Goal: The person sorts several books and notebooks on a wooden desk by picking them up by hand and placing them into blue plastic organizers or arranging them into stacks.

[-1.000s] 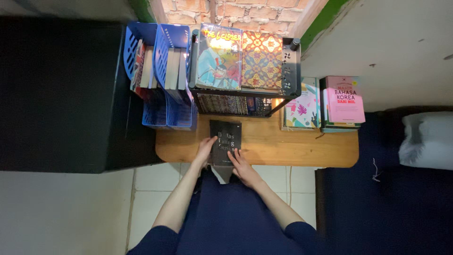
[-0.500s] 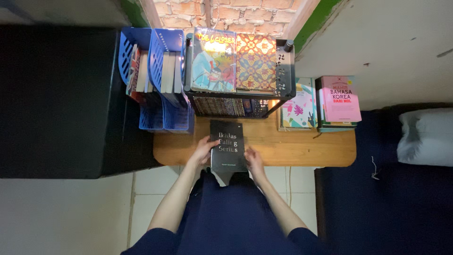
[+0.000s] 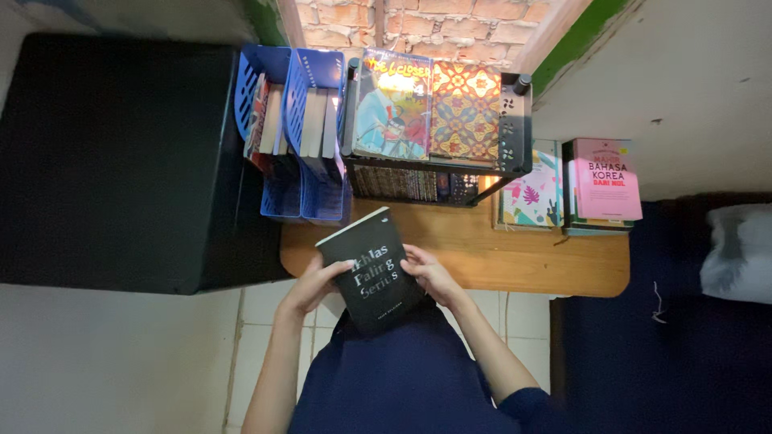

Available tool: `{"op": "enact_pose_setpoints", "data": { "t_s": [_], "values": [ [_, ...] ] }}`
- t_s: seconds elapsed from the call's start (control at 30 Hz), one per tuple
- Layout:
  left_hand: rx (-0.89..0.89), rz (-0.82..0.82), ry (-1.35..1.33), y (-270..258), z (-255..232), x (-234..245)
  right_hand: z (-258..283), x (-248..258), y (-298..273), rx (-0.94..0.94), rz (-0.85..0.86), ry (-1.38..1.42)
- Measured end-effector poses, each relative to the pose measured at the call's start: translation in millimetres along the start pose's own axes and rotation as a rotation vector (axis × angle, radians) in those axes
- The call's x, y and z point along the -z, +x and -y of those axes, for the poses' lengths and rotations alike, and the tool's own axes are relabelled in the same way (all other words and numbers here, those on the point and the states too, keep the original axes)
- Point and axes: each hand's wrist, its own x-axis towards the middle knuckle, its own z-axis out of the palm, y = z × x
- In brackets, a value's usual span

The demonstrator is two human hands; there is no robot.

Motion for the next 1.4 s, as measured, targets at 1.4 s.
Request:
{"op": "enact_pose_setpoints", "data": {
  "t_s": [1.4],
  "values": [
    [-1.06, -0.525, 0.505, 84.5, -179.6, 5.2, -19.1, -95.7, 239.9, 0.039, -0.062, -0.523]
  ]
}}
